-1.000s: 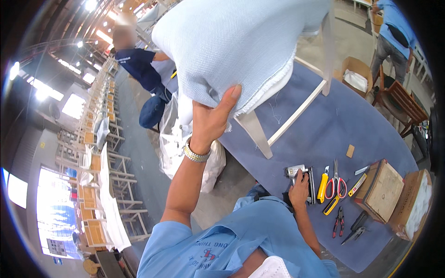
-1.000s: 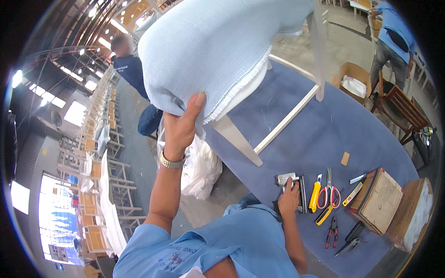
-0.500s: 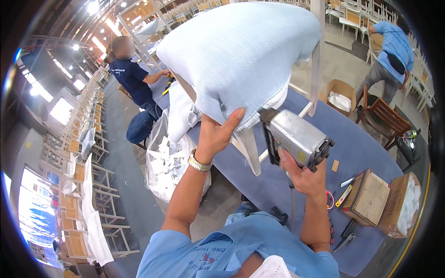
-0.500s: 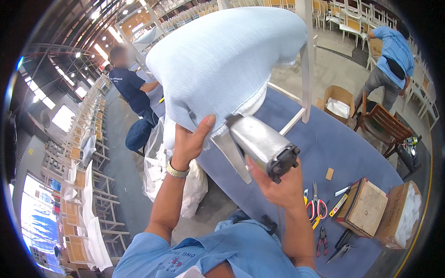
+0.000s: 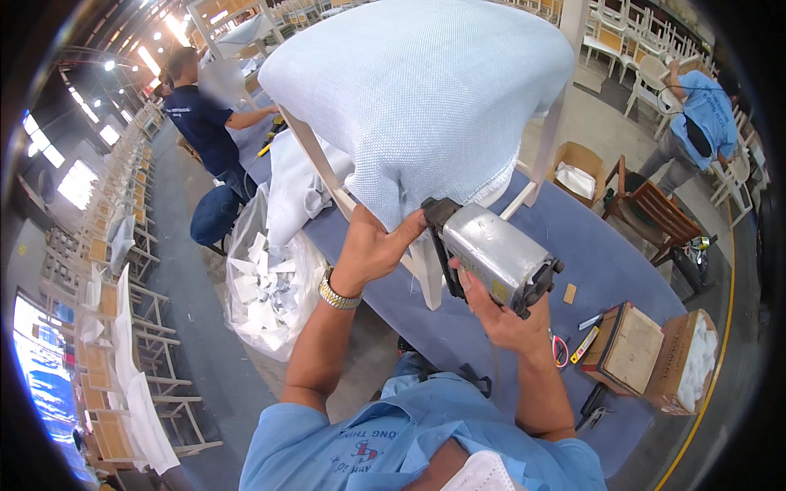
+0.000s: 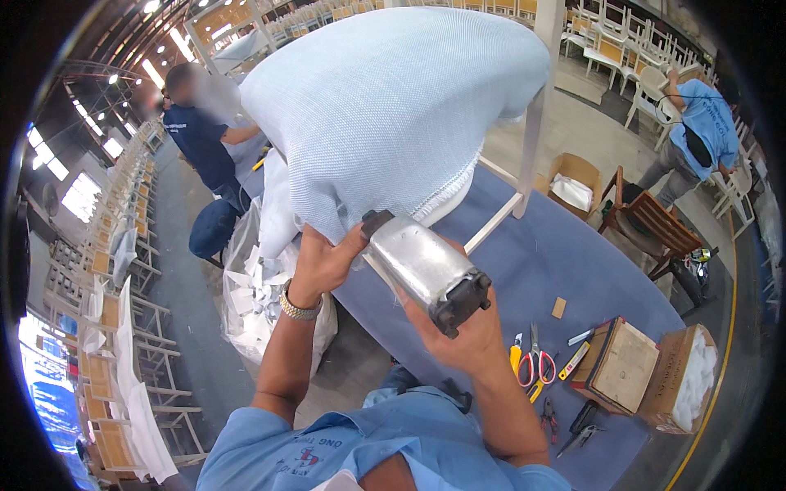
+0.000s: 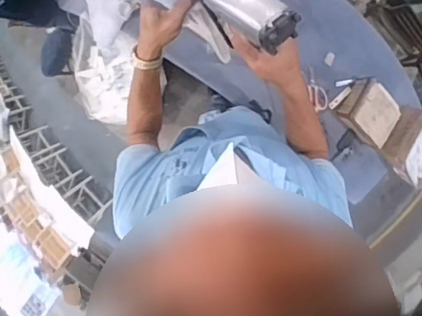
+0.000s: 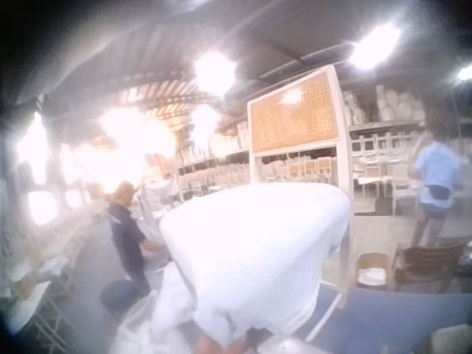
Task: The person covers a wooden chair seat with light-colored fabric, using a staple gun to secure the material to the underside of the seat. They repeatedly pull, smooth, and staple the fabric, then trim excess with scissors and a utility knife.
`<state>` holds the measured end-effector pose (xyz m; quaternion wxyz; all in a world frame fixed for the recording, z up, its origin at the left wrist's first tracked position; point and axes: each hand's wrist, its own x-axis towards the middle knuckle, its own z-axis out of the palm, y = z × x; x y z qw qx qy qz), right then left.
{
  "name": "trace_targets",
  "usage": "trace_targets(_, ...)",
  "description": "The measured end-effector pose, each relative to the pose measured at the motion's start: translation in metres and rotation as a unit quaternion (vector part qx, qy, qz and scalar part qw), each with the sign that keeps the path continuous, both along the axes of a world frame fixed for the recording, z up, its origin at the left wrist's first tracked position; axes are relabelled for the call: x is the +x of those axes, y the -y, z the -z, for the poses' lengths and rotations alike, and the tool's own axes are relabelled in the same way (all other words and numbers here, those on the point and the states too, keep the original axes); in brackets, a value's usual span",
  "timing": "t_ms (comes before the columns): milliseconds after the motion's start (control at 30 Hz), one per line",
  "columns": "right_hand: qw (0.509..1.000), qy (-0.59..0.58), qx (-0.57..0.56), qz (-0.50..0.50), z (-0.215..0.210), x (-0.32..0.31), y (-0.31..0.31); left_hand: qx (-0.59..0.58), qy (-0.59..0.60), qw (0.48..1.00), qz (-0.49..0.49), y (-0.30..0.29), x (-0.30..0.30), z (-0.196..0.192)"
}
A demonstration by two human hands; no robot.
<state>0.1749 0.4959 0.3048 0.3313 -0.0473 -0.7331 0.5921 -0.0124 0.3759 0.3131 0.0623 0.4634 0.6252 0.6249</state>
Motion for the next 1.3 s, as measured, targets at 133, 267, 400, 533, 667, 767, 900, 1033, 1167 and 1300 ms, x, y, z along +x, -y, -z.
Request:
trace_targets(133,0.998,-0.043,0.046,0.03,0.014,-0.002,0.003,0.021,-0.026,0.999,0.004,0.0,0.0,0.0)
trace_targets(267,0.999,-0.017,0.034,0.018,0.004,-0.004,0.005,0.02,-0.02,0.999,0.023,0.004,0.0,-0.003)
trace_targets(400,0.998,-0.018,0.038,0.04,0.008,-0.005,0.007,-0.038,-0.03,0.998,-0.027,0.005,-0.003,0.002)
trace_targets(533,0.997,-0.051,-0.052,-0.016,0.011,-0.011,-0.002,-0.037,0.06,0.997,-0.018,0.008,-0.013,0.019)
trace_targets(667,0.998,-0.055,0.018,0.019,0.025,0.015,-0.013,-0.02,0.087,0.996,-0.023,0.008,-0.012,0.022)
trace_targets(767,0.997,0.014,-0.063,0.03,0.063,0.043,-0.016,0.028,0.1,0.993,-0.048,0.003,-0.005,0.021)
trace_targets(900,0.949,0.247,0.013,0.193,0.177,0.064,-0.018,0.064,0.152,0.986,-0.007,-0.007,0.002,0.026)
trace_targets(1033,0.929,0.307,0.06,0.197,0.283,0.043,-0.013,0.088,0.167,0.981,-0.04,-0.011,-0.006,0.052)
trace_targets(1167,0.978,0.17,0.02,0.121,0.198,-0.003,-0.021,0.085,0.044,0.992,-0.084,-0.025,-0.018,0.09)
trace_targets(1300,0.959,-0.041,-0.279,-0.008,0.074,-0.068,-0.029,-0.011,-0.22,0.963,-0.158,-0.016,-0.054,0.118)
